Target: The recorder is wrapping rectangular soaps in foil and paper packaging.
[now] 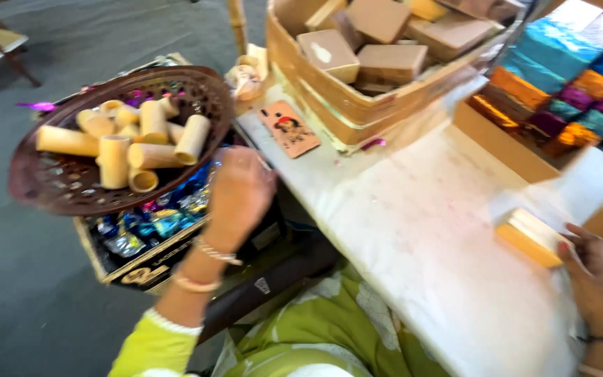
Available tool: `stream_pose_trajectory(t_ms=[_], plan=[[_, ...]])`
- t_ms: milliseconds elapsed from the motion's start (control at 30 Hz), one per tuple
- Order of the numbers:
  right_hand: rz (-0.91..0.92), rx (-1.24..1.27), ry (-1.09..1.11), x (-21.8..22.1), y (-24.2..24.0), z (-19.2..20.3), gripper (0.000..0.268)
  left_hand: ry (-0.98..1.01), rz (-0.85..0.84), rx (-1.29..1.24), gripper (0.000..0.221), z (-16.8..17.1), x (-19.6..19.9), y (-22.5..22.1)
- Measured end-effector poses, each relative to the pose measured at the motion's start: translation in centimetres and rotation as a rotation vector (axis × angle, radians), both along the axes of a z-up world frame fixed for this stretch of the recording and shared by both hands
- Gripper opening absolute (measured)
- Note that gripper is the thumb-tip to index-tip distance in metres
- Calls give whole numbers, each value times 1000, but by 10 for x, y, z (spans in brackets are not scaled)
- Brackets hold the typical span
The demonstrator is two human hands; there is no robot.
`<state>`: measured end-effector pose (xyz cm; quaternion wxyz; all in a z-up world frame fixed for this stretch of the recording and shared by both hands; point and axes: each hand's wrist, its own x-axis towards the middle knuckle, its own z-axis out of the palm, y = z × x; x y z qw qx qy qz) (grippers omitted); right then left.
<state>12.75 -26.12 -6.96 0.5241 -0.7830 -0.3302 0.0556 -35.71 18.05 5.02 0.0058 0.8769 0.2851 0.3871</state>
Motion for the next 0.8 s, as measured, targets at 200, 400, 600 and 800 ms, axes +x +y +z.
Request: stream_pose_trajectory(t_ms=[200, 400, 600, 800], plan=[[-60, -70, 1, -13, 6, 13, 41, 161, 125, 86, 42, -28, -36, 48], [-71, -117, -21, -31, 11, 30, 38, 187, 112, 142, 24, -26, -26, 30], [-60, -90, -16, -27, 8, 23, 36, 14, 10, -212, 15, -64, -27, 76], [12, -8, 60, 1, 1, -4, 37, -179, -47, -227, 13, -37, -26, 89]])
